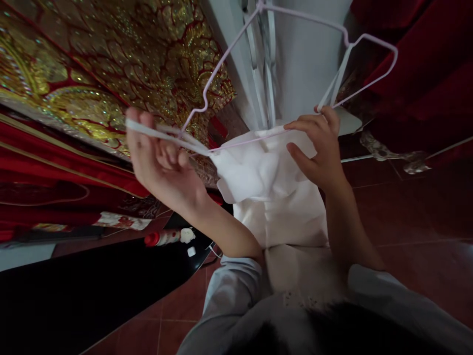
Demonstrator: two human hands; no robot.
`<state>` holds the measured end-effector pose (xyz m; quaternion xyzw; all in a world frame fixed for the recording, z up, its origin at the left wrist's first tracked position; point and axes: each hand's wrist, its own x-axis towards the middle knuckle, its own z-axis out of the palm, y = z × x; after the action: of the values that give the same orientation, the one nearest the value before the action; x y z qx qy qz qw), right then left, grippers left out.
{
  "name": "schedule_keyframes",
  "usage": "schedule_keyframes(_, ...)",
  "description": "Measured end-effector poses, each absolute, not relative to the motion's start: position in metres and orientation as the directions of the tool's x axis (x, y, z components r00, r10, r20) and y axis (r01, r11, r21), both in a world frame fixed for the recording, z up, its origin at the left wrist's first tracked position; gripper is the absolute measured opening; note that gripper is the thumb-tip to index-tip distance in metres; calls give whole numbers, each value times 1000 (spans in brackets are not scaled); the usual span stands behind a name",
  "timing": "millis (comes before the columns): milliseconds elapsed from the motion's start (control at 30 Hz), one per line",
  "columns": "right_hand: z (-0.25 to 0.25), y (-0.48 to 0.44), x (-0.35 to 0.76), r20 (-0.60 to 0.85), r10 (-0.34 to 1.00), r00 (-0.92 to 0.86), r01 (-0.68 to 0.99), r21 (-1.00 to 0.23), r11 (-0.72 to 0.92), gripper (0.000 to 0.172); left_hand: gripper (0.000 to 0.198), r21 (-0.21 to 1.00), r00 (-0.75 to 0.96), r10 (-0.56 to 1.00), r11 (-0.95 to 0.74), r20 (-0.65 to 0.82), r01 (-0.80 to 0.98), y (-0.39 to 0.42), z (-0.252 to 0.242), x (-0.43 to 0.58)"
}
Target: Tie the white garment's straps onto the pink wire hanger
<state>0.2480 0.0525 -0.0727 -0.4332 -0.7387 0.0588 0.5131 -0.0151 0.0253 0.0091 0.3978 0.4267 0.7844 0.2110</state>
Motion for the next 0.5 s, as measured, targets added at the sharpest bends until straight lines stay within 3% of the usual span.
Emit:
schedule_keyframes(100, -70, 53, 248, 702, 708, -81, 558, -557, 616, 29, 28, 779, -739, 460, -612, 492, 138, 38, -9, -25)
schedule_keyframes(167, -70, 53, 247, 719, 691, -76, 548, -549, 631, 29, 26, 806, -705, 528, -583, 473, 104, 40, -27, -22)
schedule_keyframes(300, -63, 53, 244, 713, 687, -140, 531, -531, 660, 34, 34, 908, -529, 793, -408, 301, -95, 33, -51, 4)
schedule_keyframes(500, -39, 52, 252, 795, 594, -124, 410, -504, 760, 43, 24, 854, -501, 782, -500, 371, -147, 33, -42, 36)
